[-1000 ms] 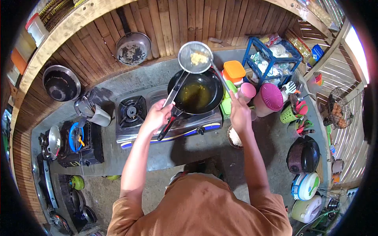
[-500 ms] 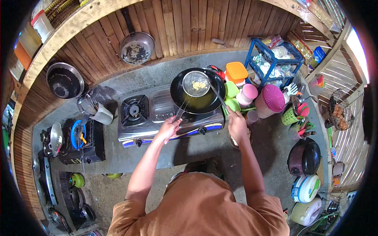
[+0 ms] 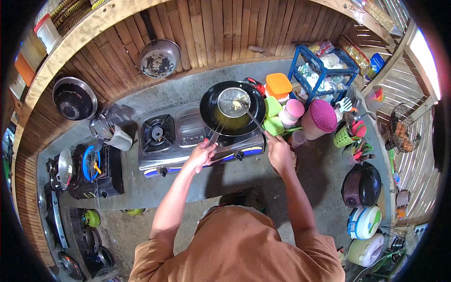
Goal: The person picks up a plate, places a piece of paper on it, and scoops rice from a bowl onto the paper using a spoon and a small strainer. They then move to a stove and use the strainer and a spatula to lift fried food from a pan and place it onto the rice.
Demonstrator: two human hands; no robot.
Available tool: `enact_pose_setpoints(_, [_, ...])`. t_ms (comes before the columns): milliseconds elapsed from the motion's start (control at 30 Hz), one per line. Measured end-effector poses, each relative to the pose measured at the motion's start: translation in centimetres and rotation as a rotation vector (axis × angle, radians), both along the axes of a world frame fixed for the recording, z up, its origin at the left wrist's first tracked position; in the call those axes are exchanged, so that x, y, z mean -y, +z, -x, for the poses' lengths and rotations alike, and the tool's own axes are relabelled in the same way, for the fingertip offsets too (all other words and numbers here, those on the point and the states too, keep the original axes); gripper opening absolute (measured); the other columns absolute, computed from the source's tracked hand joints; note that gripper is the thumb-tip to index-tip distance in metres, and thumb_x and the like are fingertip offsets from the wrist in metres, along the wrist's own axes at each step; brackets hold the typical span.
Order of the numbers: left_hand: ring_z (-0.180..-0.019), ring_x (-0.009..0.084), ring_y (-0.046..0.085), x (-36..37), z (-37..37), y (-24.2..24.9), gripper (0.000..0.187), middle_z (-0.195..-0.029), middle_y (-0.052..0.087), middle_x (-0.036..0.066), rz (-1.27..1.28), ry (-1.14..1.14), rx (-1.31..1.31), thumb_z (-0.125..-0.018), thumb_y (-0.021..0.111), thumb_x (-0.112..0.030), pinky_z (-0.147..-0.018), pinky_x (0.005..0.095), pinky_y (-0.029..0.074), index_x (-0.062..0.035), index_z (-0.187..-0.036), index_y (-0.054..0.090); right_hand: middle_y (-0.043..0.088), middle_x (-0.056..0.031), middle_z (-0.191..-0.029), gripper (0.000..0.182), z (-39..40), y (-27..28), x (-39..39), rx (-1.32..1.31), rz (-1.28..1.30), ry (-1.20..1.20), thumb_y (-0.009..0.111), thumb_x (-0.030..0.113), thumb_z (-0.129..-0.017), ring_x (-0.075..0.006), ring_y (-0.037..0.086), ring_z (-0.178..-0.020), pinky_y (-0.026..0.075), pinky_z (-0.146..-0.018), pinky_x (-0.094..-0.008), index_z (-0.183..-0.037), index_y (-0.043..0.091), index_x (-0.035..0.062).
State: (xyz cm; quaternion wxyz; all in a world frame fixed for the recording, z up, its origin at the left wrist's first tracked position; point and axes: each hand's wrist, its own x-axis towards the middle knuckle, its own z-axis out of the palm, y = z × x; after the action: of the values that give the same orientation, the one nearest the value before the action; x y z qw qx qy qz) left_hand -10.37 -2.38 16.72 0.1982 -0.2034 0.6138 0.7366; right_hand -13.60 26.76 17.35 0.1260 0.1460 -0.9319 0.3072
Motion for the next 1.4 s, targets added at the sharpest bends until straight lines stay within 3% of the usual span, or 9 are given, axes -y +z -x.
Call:
enact_pose_setpoints(300, [-0.046,0.0048,0.032,1.8,-0.8,9.6,0.013,-0.06,0.04,-0.005,0.037,-0.044,-0.248,-0.1,0.052,-0.018,-0.041,0.0214,0.026,-0.0091,-0.107,0.055,0.061,-0.0242,-0.095,0.038,-0.3,5.9,-0.6,-0.182,0.285,-0.01,0.054,0.001,-0.091,-0.0399,0.061,-0.086,0.048,-0.078,-0.0402,-0.128,0.058,0.0039])
enact_pose_setpoints(333, [-0.046,0.0048,0.032,1.7,-0.8,9.2,0.013,-0.06,0.04,-0.005,0.039,-0.047,-0.25,-0.1,0.052,-0.018,-0.041,0.0214,0.026,-0.0091,-0.107,0.055,0.061,-0.0246,-0.095,0.039,-0.1,6.0,-0.7,-0.223,0.314,-0.004,0.053,0.0,-0.091,-0.0401,0.06,-0.085,0.048,-0.078,-0.041,-0.129,0.057,0.0039])
enact_pose_setpoints(367, [-0.046,0.005,0.033,1.6,-0.8,8.1,0.013,-0.06,0.041,-0.005,0.022,-0.061,-0.216,-0.1,0.052,-0.018,-0.04,0.0216,0.027,-0.0085,-0.107,0.056,0.064,-0.0209,-0.113,0.036,-0.2,6.4,-0.8,-0.08,0.327,-0.046,0.052,0.002,-0.092,-0.0349,0.062,-0.105,0.047,-0.091,-0.0385,-0.128,0.058,0.003])
enact_pose_setpoints(467, [-0.046,0.0064,0.037,1.7,-0.3,1.5,0.013,-0.061,0.043,-0.004,-0.026,-0.052,-0.12,-0.099,0.053,-0.019,-0.04,0.0226,0.031,-0.0071,-0.104,0.056,0.064,-0.0212,-0.115,0.036,0.6,2.7,-1.1,-0.006,0.279,-0.063,0.053,0.004,-0.092,-0.0341,0.063,-0.105,0.047,-0.091,-0.0378,-0.128,0.058,0.0032])
enact_pose_setpoints(533, [-0.048,0.0058,0.033,0.8,-0.6,-0.9,0.013,-0.062,0.04,-0.004,0.071,-0.017,-0.033,-0.098,0.055,-0.018,-0.041,0.0219,0.027,-0.0084,-0.106,0.057,0.065,-0.0214,-0.113,0.036,0.3,0.2,-0.9,0.056,0.369,-0.044,0.055,0.007,-0.094,-0.0253,0.064,-0.102,0.047,-0.089,-0.0346,-0.13,0.058,0.0057])
enact_pose_setpoints(567, [-0.048,0.0058,0.033,0.5,-0.8,-1.4,0.014,-0.063,0.041,-0.004,0.113,0.0,-0.003,-0.098,0.055,-0.02,-0.041,0.0215,0.027,-0.0087,-0.106,0.057,0.064,-0.0231,-0.111,0.036,-0.1,-1.0,-1.2,0.069,0.37,-0.064,0.054,0.006,-0.093,-0.0309,0.064,-0.099,0.048,-0.088,-0.0364,-0.129,0.058,0.0066])
enact_pose_setpoints(800, [-0.041,0.007,0.036,1.9,-1.5,3.2,0.014,-0.06,0.046,-0.003,-0.041,0.063,-0.108,-0.098,0.055,-0.023,-0.038,0.0239,0.029,-0.0093,-0.102,0.056,0.064,-0.0239,-0.108,0.038,-0.6,1.8,-1.8,0.015,0.367,-0.123,0.053,0.005,-0.093,-0.037,0.063,-0.095,0.048,-0.086,-0.0394,-0.131,0.057,0.0079])
enact_pose_setpoints(1100, [-0.044,0.0074,0.034,0.2,-1.1,0.7,0.009,-0.06,0.043,-0.003,-0.143,0.067,-0.003,-0.099,0.053,-0.019,-0.04,0.0238,0.026,-0.0112,-0.104,0.055,0.064,-0.0223,-0.092,0.038,-4.7,-2.8,-0.1,0.057,0.312,-0.031,0.056,0.008,-0.094,-0.0363,0.063,-0.082,0.049,-0.074,-0.0406,-0.131,0.057,0.013])
enact_pose_setpoints(1400, [-0.044,0.0068,0.034,-1.2,-0.6,0.8,0.012,-0.059,0.043,-0.003,-0.156,0.08,-0.006,-0.099,0.053,-0.018,-0.04,0.0232,0.026,-0.0099,-0.107,0.056,0.064,-0.0216,-0.099,0.037,-6.0,-3.4,-0.3,0.195,0.312,-0.098,0.053,0.009,-0.095,-0.0351,0.063,-0.088,0.049,-0.08,-0.0384,-0.132,0.056,0.0129])
